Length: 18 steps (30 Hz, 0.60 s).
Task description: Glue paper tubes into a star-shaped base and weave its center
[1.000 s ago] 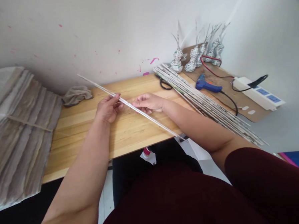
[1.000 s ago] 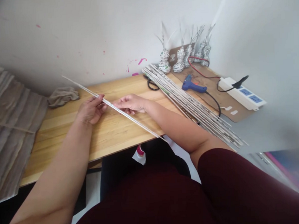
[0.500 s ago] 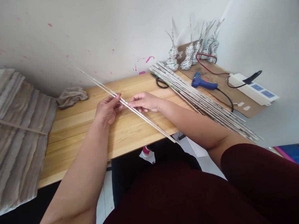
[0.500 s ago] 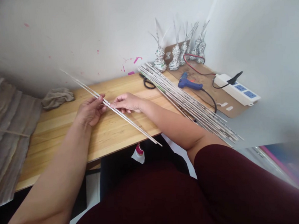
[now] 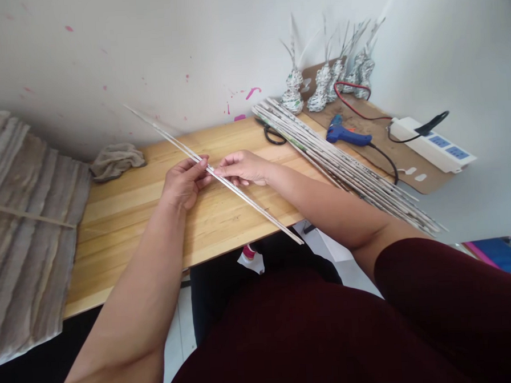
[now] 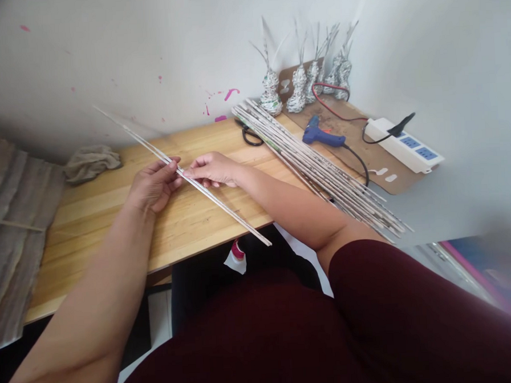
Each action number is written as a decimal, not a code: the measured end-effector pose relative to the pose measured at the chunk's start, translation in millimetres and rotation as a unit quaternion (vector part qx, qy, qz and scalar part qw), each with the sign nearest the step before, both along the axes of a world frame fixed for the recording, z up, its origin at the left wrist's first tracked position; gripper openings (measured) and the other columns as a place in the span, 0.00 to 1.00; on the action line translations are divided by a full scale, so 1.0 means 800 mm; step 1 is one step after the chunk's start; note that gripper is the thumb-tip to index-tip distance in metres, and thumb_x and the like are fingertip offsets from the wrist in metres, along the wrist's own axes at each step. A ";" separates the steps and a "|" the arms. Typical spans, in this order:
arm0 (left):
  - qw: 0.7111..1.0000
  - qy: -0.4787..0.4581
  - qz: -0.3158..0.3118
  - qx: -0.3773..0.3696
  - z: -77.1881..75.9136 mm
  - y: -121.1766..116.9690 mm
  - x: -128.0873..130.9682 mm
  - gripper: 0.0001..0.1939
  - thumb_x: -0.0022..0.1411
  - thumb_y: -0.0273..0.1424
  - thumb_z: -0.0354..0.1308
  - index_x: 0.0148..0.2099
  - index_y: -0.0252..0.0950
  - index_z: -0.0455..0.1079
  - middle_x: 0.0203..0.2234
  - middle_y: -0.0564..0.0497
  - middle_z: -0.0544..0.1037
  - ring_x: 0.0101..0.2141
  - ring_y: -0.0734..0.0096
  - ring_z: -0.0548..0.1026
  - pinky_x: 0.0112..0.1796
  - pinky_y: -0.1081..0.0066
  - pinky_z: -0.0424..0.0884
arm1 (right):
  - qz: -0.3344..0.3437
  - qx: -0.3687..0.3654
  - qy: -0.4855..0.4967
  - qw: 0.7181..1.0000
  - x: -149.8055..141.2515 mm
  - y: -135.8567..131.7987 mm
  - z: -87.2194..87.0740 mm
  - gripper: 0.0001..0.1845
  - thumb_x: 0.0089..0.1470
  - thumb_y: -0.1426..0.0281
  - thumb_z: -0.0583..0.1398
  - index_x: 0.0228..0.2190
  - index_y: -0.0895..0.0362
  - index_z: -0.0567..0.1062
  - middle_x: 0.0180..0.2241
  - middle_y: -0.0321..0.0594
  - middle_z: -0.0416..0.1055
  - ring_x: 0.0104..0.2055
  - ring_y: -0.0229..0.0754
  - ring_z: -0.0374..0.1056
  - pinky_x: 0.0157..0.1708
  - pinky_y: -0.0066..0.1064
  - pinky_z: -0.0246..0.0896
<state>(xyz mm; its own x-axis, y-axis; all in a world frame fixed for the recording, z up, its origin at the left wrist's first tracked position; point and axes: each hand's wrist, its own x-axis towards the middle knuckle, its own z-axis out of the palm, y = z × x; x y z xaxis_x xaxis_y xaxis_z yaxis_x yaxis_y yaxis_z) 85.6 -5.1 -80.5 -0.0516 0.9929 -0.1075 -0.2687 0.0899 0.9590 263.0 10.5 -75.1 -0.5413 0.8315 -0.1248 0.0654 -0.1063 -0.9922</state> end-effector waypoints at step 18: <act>0.998 -0.060 -0.032 -0.013 0.000 0.001 0.006 0.21 0.38 0.32 0.75 0.36 0.30 0.76 0.21 0.53 0.76 0.22 0.78 0.73 0.26 0.77 0.73 | 0.007 0.006 -0.065 0.998 -0.001 -0.006 0.006 0.18 0.48 0.57 0.67 0.28 0.59 0.72 0.17 0.29 0.64 0.15 0.27 0.56 0.10 0.18 0.39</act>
<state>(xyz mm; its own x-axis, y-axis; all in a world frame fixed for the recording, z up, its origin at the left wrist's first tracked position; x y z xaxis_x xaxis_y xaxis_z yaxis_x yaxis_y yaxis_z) 90.0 -4.7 -80.5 0.0268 0.9906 -0.1339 -0.3743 0.1341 0.9176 261.9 6.0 -70.4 -0.5324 0.8260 -0.1851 0.1957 -0.0926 -0.9763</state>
